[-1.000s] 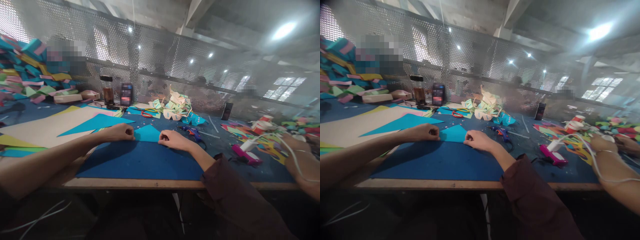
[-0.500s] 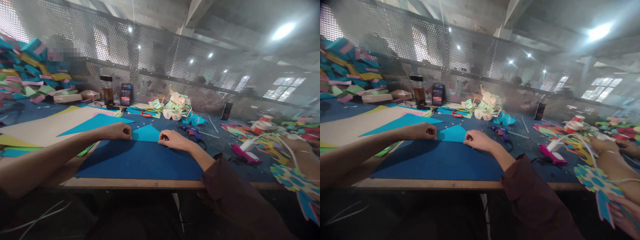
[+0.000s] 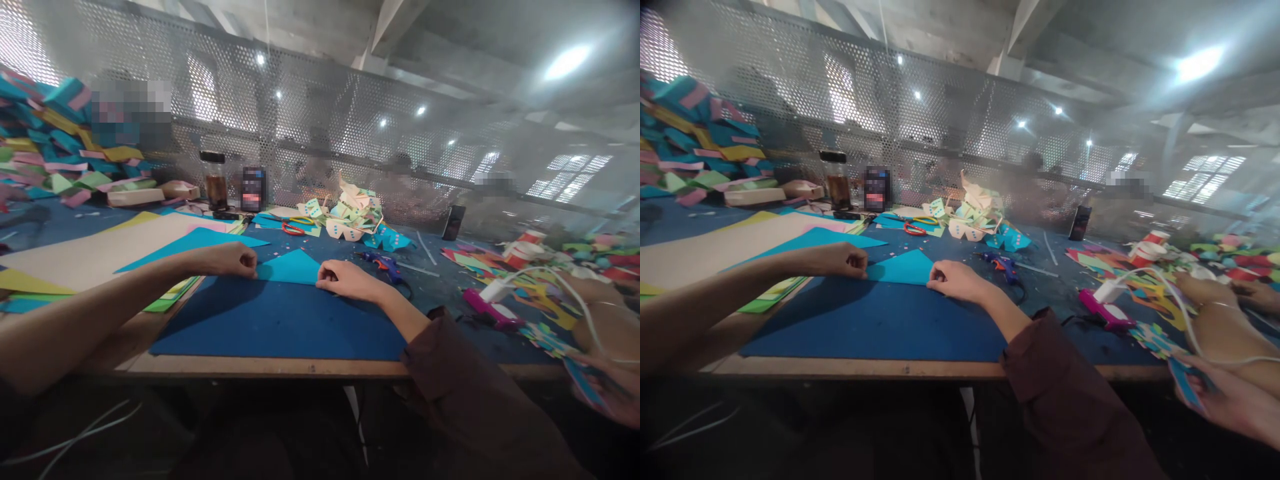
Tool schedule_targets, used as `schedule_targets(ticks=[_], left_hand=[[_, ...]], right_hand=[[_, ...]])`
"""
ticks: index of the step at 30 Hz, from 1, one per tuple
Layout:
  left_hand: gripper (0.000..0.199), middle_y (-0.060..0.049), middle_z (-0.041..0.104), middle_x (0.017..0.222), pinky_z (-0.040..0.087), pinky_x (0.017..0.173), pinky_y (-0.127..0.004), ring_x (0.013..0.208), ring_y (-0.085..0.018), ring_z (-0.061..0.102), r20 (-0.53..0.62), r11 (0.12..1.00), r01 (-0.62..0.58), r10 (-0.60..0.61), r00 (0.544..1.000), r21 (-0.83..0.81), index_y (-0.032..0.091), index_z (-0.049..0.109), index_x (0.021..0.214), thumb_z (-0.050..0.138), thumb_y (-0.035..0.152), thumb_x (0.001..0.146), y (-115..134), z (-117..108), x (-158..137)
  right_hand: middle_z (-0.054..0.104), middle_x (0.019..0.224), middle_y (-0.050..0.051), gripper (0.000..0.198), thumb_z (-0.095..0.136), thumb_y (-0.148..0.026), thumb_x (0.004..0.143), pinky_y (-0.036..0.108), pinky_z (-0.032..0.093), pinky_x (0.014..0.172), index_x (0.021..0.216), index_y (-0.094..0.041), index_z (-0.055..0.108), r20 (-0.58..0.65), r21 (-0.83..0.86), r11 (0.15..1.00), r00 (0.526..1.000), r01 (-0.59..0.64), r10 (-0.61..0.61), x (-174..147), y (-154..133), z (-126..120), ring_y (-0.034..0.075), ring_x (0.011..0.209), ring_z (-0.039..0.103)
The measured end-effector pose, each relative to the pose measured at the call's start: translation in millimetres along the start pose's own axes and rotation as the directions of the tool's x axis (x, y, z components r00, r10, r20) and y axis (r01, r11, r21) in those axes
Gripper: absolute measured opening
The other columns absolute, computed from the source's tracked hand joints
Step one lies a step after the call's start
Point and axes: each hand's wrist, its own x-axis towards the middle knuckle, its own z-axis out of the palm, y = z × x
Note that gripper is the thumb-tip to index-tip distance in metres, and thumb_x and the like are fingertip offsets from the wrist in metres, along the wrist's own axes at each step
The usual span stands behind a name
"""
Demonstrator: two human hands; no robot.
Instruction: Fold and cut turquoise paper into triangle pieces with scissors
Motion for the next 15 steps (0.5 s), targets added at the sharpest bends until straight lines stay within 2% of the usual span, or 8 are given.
schedule_targets(ticks=[5, 15], left_hand=[[0.038, -0.002, 0.063, 0.073, 0.035, 0.062, -0.026, 0.07, -0.017, 0.055, -0.007, 0.999, -0.002, 0.002, 1.0, 0.037, 0.019, 0.065, 0.074, 0.063, 0.057, 0.071, -5, 0, 2], [0.04, -0.002, 0.067, 0.075, 0.035, 0.062, -0.026, 0.07, -0.018, 0.056, 0.014, 1.0, 0.022, -0.022, 1.0, -0.019, 0.02, 0.07, 0.078, 0.064, 0.059, 0.073, 6, -5, -7]], right_hand=[[0.067, 0.086, 0.004, 0.011, 0.067, -0.028, 0.09, 0.027, 0.039, 0.067, 0.088, -0.018, 0.065, 0.005, -0.005, 1.0, 1.0, -0.008, 0.008, 0, -2, -1, 0.015, 0.074, 0.059], [0.067, 0.086, 0.004, 0.01, 0.066, -0.027, 0.09, 0.027, 0.04, 0.067, 0.088, -0.018, 0.065, 0.007, -0.007, 1.0, 1.0, 0.001, 0.0, 0, 0, 0, 0.015, 0.075, 0.059]])
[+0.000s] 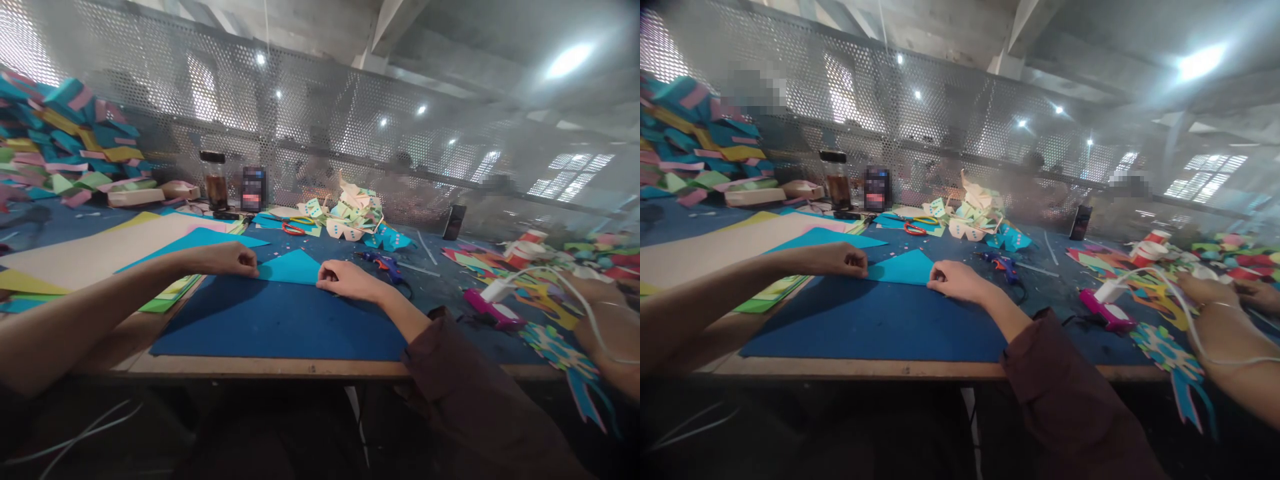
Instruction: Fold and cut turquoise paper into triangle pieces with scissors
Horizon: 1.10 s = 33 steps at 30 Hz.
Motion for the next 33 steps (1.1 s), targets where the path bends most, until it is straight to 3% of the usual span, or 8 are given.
schedule_targets(ticks=[7, 20, 33], left_hand=[[0.039, -0.003, 0.069, 0.079, 0.037, 0.064, -0.027, 0.076, -0.02, 0.061, -0.026, 0.998, -0.018, 0.019, 0.999, 0.057, 0.02, 0.069, 0.077, 0.064, 0.059, 0.071, -2, 4, 3], [0.038, -0.002, 0.067, 0.074, 0.036, 0.062, -0.026, 0.071, -0.018, 0.058, -0.004, 1.0, -0.013, 0.013, 1.0, 0.018, 0.02, 0.068, 0.077, 0.065, 0.058, 0.072, -3, 4, 3], [0.037, -0.002, 0.064, 0.072, 0.034, 0.061, -0.026, 0.067, -0.016, 0.054, -0.016, 0.999, 0.005, -0.004, 1.0, 0.037, 0.018, 0.067, 0.074, 0.064, 0.055, 0.07, 9, 1, -2]], right_hand=[[0.067, 0.088, 0.004, 0.01, 0.067, -0.027, 0.089, 0.026, 0.039, 0.067, 0.089, -0.018, 0.066, 0.005, 0.001, 1.0, 1.0, -0.022, 0.022, -1, -2, -1, 0.015, 0.076, 0.059], [0.068, 0.086, 0.004, 0.01, 0.066, -0.028, 0.089, 0.026, 0.039, 0.067, 0.087, -0.018, 0.065, -0.001, 0.001, 1.0, 1.0, -0.02, 0.02, 0, -1, 0, 0.015, 0.075, 0.059], [0.068, 0.085, 0.004, 0.01, 0.066, -0.029, 0.089, 0.027, 0.039, 0.065, 0.087, -0.019, 0.065, -0.006, 0.009, 1.0, 1.0, -0.002, 0.002, 0, 2, 1, 0.015, 0.074, 0.059]])
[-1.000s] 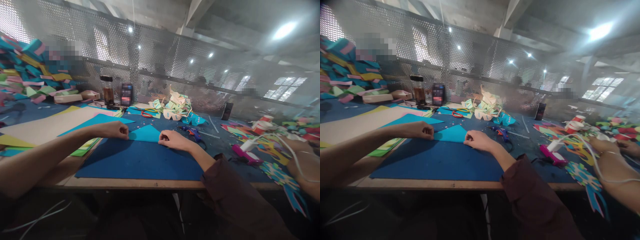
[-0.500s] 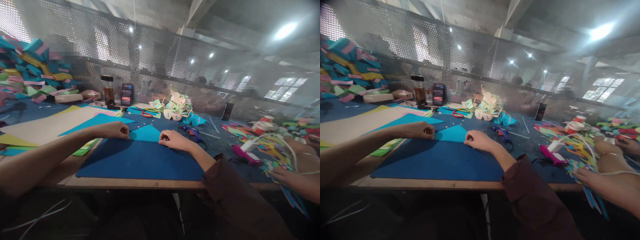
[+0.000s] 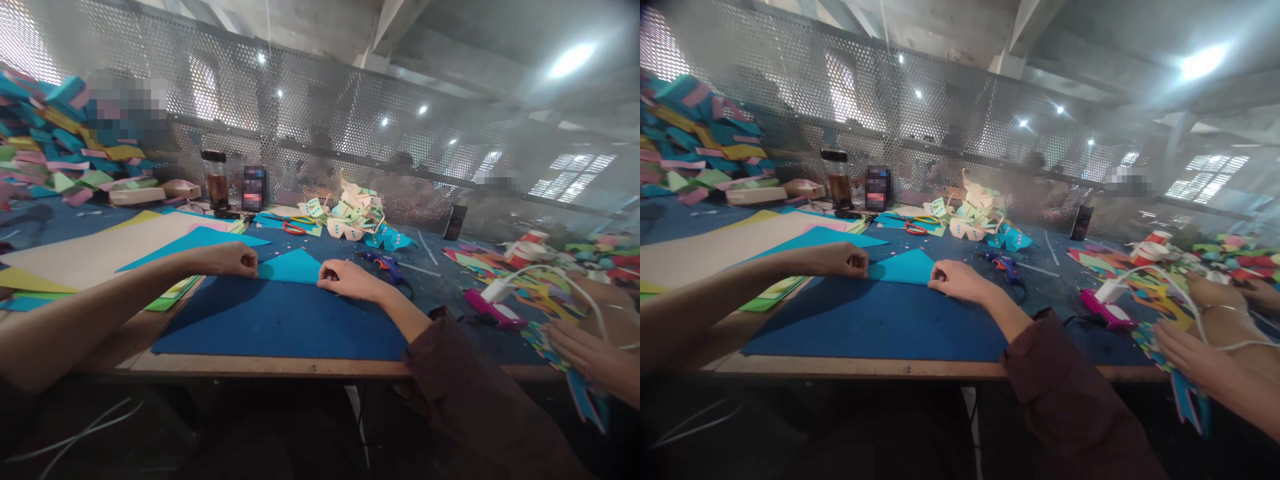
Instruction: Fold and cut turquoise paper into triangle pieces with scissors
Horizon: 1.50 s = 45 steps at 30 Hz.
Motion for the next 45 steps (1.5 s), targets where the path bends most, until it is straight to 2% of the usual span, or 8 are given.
schedule_targets(ticks=[6, 20, 29, 33, 38, 45], left_hand=[[0.035, -0.001, 0.062, 0.07, 0.034, 0.061, -0.025, 0.067, -0.016, 0.053, 0.005, 1.0, -0.012, 0.012, 1.0, 0.011, 0.019, 0.065, 0.072, 0.063, 0.053, 0.07, 2, -2, -2], [0.033, -0.002, 0.064, 0.072, 0.037, 0.065, -0.026, 0.07, -0.018, 0.056, 0.022, 0.998, -0.052, 0.051, 0.998, 0.03, 0.019, 0.066, 0.072, 0.064, 0.052, 0.071, -9, -5, 1], [0.031, -0.002, 0.064, 0.073, 0.038, 0.064, -0.025, 0.07, -0.017, 0.057, 0.04, 0.994, -0.081, 0.078, 0.996, 0.079, 0.019, 0.067, 0.075, 0.062, 0.049, 0.074, -21, -8, 4], [0.032, -0.002, 0.064, 0.074, 0.04, 0.065, -0.024, 0.071, -0.017, 0.056, 0.067, 0.987, -0.101, 0.093, 0.993, 0.124, 0.018, 0.066, 0.077, 0.059, 0.049, 0.075, -16, -12, 0], [0.031, -0.002, 0.063, 0.074, 0.04, 0.066, -0.023, 0.073, -0.016, 0.055, 0.077, 0.985, -0.077, 0.065, 0.995, 0.155, 0.016, 0.066, 0.076, 0.057, 0.046, 0.075, -5, -17, -7], [0.027, -0.002, 0.06, 0.071, 0.039, 0.065, -0.024, 0.071, -0.016, 0.053, 0.093, 0.99, -0.037, 0.024, 0.995, 0.14, 0.016, 0.064, 0.073, 0.056, 0.041, 0.074, -10, -21, -8]], right_hand=[[0.068, 0.085, 0.003, 0.009, 0.066, -0.026, 0.089, 0.026, 0.038, 0.066, 0.087, -0.018, 0.065, 0.003, -0.007, 1.0, 1.0, -0.006, 0.006, 0, -1, 0, 0.015, 0.074, 0.059], [0.067, 0.084, 0.003, 0.009, 0.066, -0.026, 0.089, 0.027, 0.038, 0.066, 0.087, -0.018, 0.065, 0.005, 0.012, 1.0, 1.0, 0.002, -0.002, -1, -1, -1, 0.015, 0.073, 0.059], [0.068, 0.085, 0.004, 0.01, 0.066, -0.027, 0.089, 0.027, 0.039, 0.066, 0.087, -0.018, 0.065, 0.009, 0.0, 1.0, 1.0, -0.014, 0.014, -1, -3, -2, 0.015, 0.074, 0.059], [0.067, 0.085, 0.004, 0.01, 0.066, -0.027, 0.089, 0.026, 0.038, 0.065, 0.087, -0.018, 0.066, 0.003, 0.0, 1.0, 1.0, 0.004, -0.004, -1, -1, 0, 0.015, 0.073, 0.059], [0.067, 0.084, 0.003, 0.01, 0.066, -0.027, 0.089, 0.026, 0.038, 0.065, 0.087, -0.017, 0.066, -0.004, 0.006, 1.0, 1.0, 0.014, -0.014, -1, 1, 0, 0.015, 0.073, 0.058], [0.067, 0.084, 0.004, 0.009, 0.066, -0.027, 0.089, 0.027, 0.038, 0.065, 0.087, -0.018, 0.066, -0.007, 0.01, 1.0, 1.0, 0.02, -0.02, -1, 3, 1, 0.015, 0.073, 0.058]])
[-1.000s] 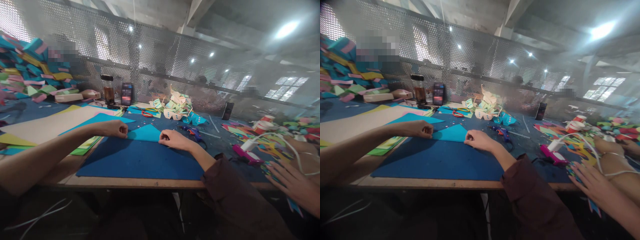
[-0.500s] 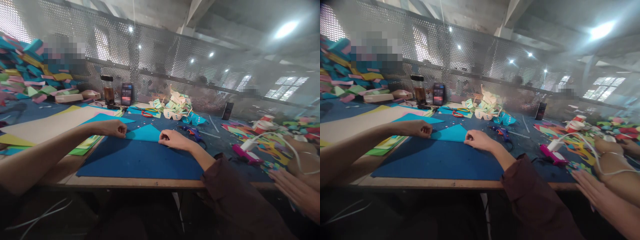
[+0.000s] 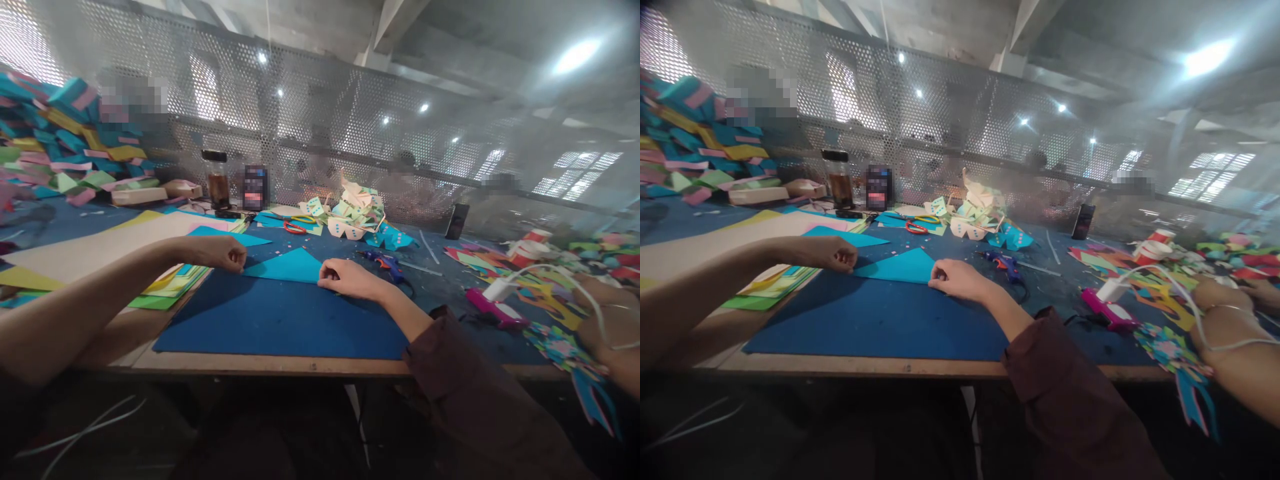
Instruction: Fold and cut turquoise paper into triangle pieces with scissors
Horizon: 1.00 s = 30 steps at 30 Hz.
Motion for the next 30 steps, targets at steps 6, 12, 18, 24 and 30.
schedule_targets(ticks=[6, 12, 18, 24, 30], left_hand=[[0.023, -0.001, 0.06, 0.072, 0.038, 0.067, -0.023, 0.073, -0.015, 0.052, 0.008, 1.0, -0.011, 0.011, 1.0, 0.015, 0.012, 0.065, 0.078, 0.055, 0.033, 0.078, -7, -1, -3], [0.018, 0.0, 0.061, 0.072, 0.035, 0.066, -0.022, 0.072, -0.014, 0.051, 0.019, 0.999, -0.003, 0.003, 1.0, 0.033, 0.012, 0.067, 0.078, 0.056, 0.026, 0.078, -16, -3, -3], [0.015, -0.001, 0.062, 0.074, 0.035, 0.066, -0.024, 0.072, -0.015, 0.051, 0.036, 0.999, 0.016, -0.017, 0.999, 0.031, 0.014, 0.067, 0.079, 0.056, 0.026, 0.078, -16, -4, -4], [0.014, 0.0, 0.061, 0.072, 0.035, 0.064, -0.024, 0.071, -0.015, 0.051, -0.007, 0.998, 0.022, -0.021, 1.0, 0.054, 0.015, 0.063, 0.075, 0.055, 0.027, 0.075, -16, -2, -2], [0.02, -0.001, 0.063, 0.072, 0.034, 0.061, -0.026, 0.068, -0.018, 0.055, -0.202, 0.988, 0.107, -0.083, 0.976, 0.114, 0.019, 0.062, 0.075, 0.055, 0.038, 0.076, -5, 4, 2]], right_hand=[[0.067, 0.085, 0.004, 0.009, 0.065, -0.027, 0.089, 0.027, 0.038, 0.065, 0.087, -0.018, 0.066, 0.002, -0.007, 1.0, 1.0, 0.005, -0.005, 0, 0, 0, 0.015, 0.073, 0.059], [0.067, 0.085, 0.004, 0.009, 0.065, -0.026, 0.089, 0.027, 0.039, 0.066, 0.087, -0.017, 0.066, 0.001, -0.006, 1.0, 1.0, 0.006, -0.006, 0, 0, 0, 0.015, 0.073, 0.059], [0.067, 0.085, 0.003, 0.009, 0.066, -0.026, 0.089, 0.027, 0.039, 0.066, 0.087, -0.018, 0.066, 0.005, 0.002, 1.0, 1.0, 0.004, -0.004, 0, 1, 0, 0.015, 0.073, 0.06], [0.067, 0.083, 0.003, 0.009, 0.065, -0.026, 0.089, 0.026, 0.038, 0.065, 0.088, -0.018, 0.066, 0.005, -0.002, 1.0, 1.0, 0.002, -0.002, 1, 1, 0, 0.014, 0.072, 0.059], [0.068, 0.086, 0.004, 0.009, 0.064, -0.026, 0.09, 0.027, 0.039, 0.066, 0.088, -0.017, 0.066, -0.002, -0.022, 1.0, 1.0, 0.005, -0.005, 2, 2, 1, 0.015, 0.074, 0.059]])
